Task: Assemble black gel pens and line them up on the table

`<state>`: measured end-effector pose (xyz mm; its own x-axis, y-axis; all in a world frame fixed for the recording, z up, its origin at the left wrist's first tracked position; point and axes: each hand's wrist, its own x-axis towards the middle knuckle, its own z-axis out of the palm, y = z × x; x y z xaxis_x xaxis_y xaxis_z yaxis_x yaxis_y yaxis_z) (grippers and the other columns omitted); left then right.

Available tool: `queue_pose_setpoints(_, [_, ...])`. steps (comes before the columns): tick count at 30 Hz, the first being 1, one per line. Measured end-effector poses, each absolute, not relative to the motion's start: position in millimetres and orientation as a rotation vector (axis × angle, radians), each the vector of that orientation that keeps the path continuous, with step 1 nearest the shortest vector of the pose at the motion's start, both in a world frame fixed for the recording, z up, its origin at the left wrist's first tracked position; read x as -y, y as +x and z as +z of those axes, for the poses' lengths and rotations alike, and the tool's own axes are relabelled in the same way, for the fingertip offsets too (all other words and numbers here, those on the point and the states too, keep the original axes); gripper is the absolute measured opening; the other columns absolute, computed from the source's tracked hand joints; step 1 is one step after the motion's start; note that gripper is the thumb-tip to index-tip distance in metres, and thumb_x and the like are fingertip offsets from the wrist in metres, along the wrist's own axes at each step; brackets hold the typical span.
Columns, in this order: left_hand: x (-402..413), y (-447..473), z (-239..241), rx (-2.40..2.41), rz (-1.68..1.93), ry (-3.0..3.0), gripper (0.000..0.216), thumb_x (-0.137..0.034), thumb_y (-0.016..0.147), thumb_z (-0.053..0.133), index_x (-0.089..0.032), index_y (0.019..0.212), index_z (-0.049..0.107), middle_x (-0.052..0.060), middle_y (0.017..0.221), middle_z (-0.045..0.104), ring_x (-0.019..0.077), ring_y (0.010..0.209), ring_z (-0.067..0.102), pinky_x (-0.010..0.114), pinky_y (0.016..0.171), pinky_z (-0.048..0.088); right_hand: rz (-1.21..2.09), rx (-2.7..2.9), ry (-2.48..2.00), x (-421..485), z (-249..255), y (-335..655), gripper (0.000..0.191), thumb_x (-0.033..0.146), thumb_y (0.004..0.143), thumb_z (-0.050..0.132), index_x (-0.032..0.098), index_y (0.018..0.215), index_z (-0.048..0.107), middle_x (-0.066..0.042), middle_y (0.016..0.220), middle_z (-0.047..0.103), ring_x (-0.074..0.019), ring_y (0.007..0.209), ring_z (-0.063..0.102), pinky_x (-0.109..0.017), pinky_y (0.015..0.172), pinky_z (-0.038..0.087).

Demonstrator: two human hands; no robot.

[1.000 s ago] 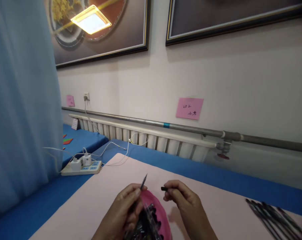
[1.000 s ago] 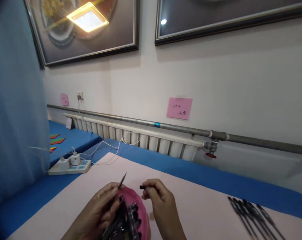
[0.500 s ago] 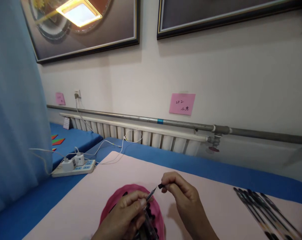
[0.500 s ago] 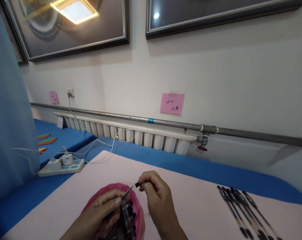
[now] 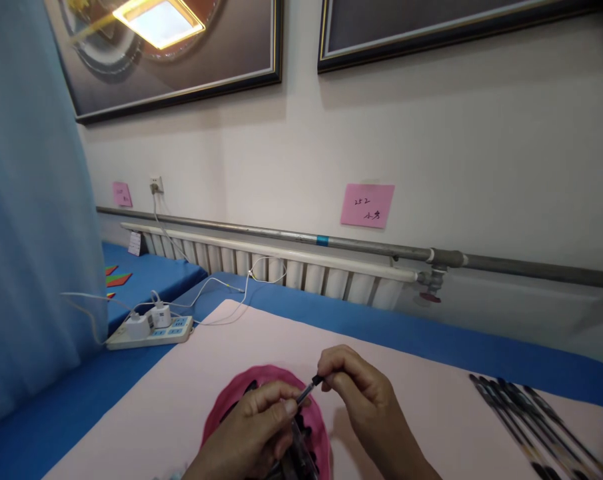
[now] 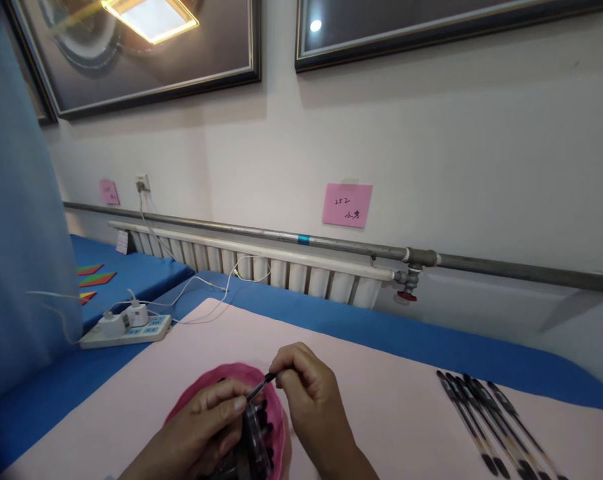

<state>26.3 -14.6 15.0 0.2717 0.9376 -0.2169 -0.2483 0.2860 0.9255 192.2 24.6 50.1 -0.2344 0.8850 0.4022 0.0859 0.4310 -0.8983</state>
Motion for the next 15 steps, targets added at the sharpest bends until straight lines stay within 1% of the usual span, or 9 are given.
queue_pose_setpoints(2, [15, 27, 16, -0.93, 0.966, 0.919, 0.026, -0.044, 0.075, 0.062, -0.019, 0.084, 0.059, -0.007, 0.043, 0.042, 0.0038, 0.035, 0.022, 0.021, 0.038, 0.007, 1.018, 1.646, -0.876, -23, 50, 190, 0.012, 0.017, 0.071, 0.049, 0.021, 0.066, 0.059, 0.001, 0.068, 0.055, -0.0152, 0.065, 0.052, -0.027, 0.063, 0.042])
queue_pose_setpoints(4, [14, 26, 16, -0.91, 0.975, 0.915, 0.027, -0.045, 0.074, 0.063, -0.019, 0.081, 0.058, -0.007, 0.044, 0.043, 0.0037, 0.035, 0.023, 0.021, 0.038, 0.008, 1.155, 1.534, -0.876, -23, 49, 187, 0.007, 0.019, 0.07, 0.056, 0.021, 0.073, 0.061, 0.001, 0.071, 0.058, -0.0146, 0.064, 0.053, -0.028, 0.063, 0.043])
queue_pose_setpoints(5, [14, 26, 16, -0.893, 0.982, 0.914, 0.027, -0.045, 0.075, 0.062, -0.019, 0.081, 0.057, -0.007, 0.044, 0.043, 0.0037, 0.035, 0.023, 0.021, 0.038, 0.008, 1.248, 1.438, -0.862, -23, 47, 185, 0.011, 0.02, 0.069, 0.06, 0.021, 0.08, 0.062, 0.001, 0.074, 0.059, -0.0141, 0.063, 0.054, -0.028, 0.063, 0.044])
queue_pose_setpoints(7, [14, 25, 15, -0.874, 0.985, 0.912, 0.025, -0.044, 0.078, 0.059, -0.019, 0.083, 0.057, -0.007, 0.044, 0.042, 0.0036, 0.034, 0.022, 0.021, 0.037, 0.008, 1.441, 1.249, -0.812, -24, 42, 181, 0.026, 0.024, 0.068, 0.066, 0.022, 0.093, 0.061, 0.0, 0.083, 0.062, -0.0139, 0.062, 0.056, -0.03, 0.064, 0.045])
queue_pose_setpoints(8, [14, 24, 15, -0.873, 0.979, 0.913, 0.025, -0.043, 0.079, 0.057, -0.019, 0.084, 0.057, -0.007, 0.044, 0.042, 0.0036, 0.033, 0.021, 0.021, 0.037, 0.007, 1.522, 1.189, -0.79, -24, 39, 180, 0.03, 0.026, 0.068, 0.068, 0.022, 0.097, 0.061, 0.0, 0.084, 0.063, -0.0141, 0.061, 0.057, -0.031, 0.064, 0.046])
queue_pose_setpoints(10, [14, 23, 16, -0.891, 0.964, 0.902, 0.024, -0.042, 0.081, 0.055, -0.019, 0.084, 0.057, -0.007, 0.045, 0.042, 0.003, 0.032, 0.02, 0.021, 0.035, 0.006, 1.635, 1.142, -0.766, -25, 33, 176, 0.03, 0.031, 0.069, 0.07, 0.019, 0.095, 0.063, -0.001, 0.077, 0.064, -0.0145, 0.06, 0.058, -0.03, 0.064, 0.045])
queue_pose_setpoints(13, [14, 22, 19, -0.911, 0.955, 0.864, 0.024, -0.041, 0.08, 0.055, -0.018, 0.086, 0.056, -0.007, 0.049, 0.044, 0.0019, 0.032, 0.019, 0.02, 0.034, 0.005, 1.695, 1.117, -0.749, -25, 25, 171, 0.026, 0.038, 0.072, 0.07, 0.016, 0.086, 0.066, 0.0, 0.061, 0.061, -0.0138, 0.059, 0.055, -0.026, 0.059, 0.043])
queue_pose_setpoints(15, [14, 22, 21, -0.912, 0.969, 0.844, 0.025, -0.042, 0.079, 0.056, -0.018, 0.085, 0.056, -0.006, 0.05, 0.045, 0.0014, 0.033, 0.019, 0.019, 0.034, 0.005, 1.675, 1.117, -0.757, -25, 21, 169, 0.025, 0.039, 0.073, 0.069, 0.016, 0.083, 0.067, 0.0, 0.059, 0.061, -0.0127, 0.058, 0.053, -0.024, 0.057, 0.042])
